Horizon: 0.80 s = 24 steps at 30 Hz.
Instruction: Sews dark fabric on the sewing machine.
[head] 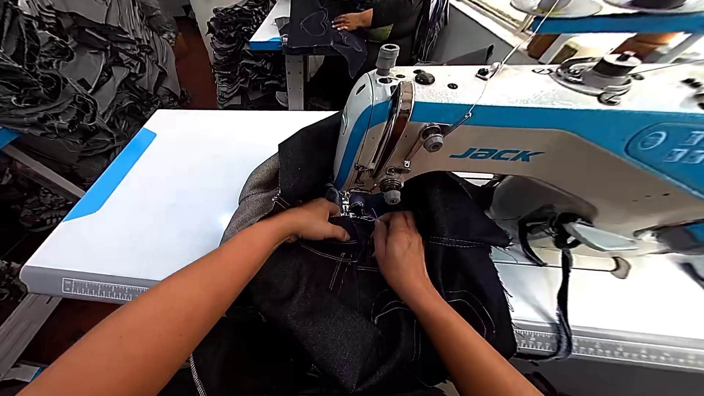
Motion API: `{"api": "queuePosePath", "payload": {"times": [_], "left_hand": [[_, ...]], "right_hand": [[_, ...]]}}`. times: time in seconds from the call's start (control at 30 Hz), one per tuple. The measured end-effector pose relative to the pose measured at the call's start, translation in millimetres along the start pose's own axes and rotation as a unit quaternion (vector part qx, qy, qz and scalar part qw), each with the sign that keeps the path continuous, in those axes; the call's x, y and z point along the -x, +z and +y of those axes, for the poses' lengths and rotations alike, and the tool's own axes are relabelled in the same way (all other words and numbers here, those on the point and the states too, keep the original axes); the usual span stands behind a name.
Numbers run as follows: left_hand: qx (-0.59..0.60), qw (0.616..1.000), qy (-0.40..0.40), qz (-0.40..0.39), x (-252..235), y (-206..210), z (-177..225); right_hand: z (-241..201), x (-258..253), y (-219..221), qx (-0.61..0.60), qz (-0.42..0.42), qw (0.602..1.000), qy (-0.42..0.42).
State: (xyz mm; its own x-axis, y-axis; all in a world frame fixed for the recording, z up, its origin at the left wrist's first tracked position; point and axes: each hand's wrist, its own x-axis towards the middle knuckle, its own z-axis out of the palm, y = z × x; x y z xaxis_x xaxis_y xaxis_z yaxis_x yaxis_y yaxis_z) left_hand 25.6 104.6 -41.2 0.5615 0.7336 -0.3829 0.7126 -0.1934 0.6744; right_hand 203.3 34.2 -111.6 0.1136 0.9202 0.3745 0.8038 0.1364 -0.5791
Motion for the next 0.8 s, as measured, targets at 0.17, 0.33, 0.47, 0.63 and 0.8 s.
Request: {"api": "queuePosePath", "payload": {"times": [0.17,0.33,0.47,0.63,0.8], "left_hand": [[0.043,0.997,-0.042,-0.044,-1,9,17],[0.126,0.983,-0.086,-0.106,-4,6,22],[0.061,0.989,-0.125,-0.044,-9,12,15],[0.143,0.984,-0.1,-0.031,-5,16,8],[0.028,0.989,-0.145,-0.011,-11,19,20]], "right_hand": [[1,2,3,-0.001,0.016,1.0,-0.021],[7,3,3,0.002,0.039,0.998,-0.042],[7,3,3,-0.023,0.032,0.999,-0.036],[9,2,3,-0.017,0.046,0.996,-0.072],[22,0,5,-0.069,0.039,0.97,-0.231]]}}
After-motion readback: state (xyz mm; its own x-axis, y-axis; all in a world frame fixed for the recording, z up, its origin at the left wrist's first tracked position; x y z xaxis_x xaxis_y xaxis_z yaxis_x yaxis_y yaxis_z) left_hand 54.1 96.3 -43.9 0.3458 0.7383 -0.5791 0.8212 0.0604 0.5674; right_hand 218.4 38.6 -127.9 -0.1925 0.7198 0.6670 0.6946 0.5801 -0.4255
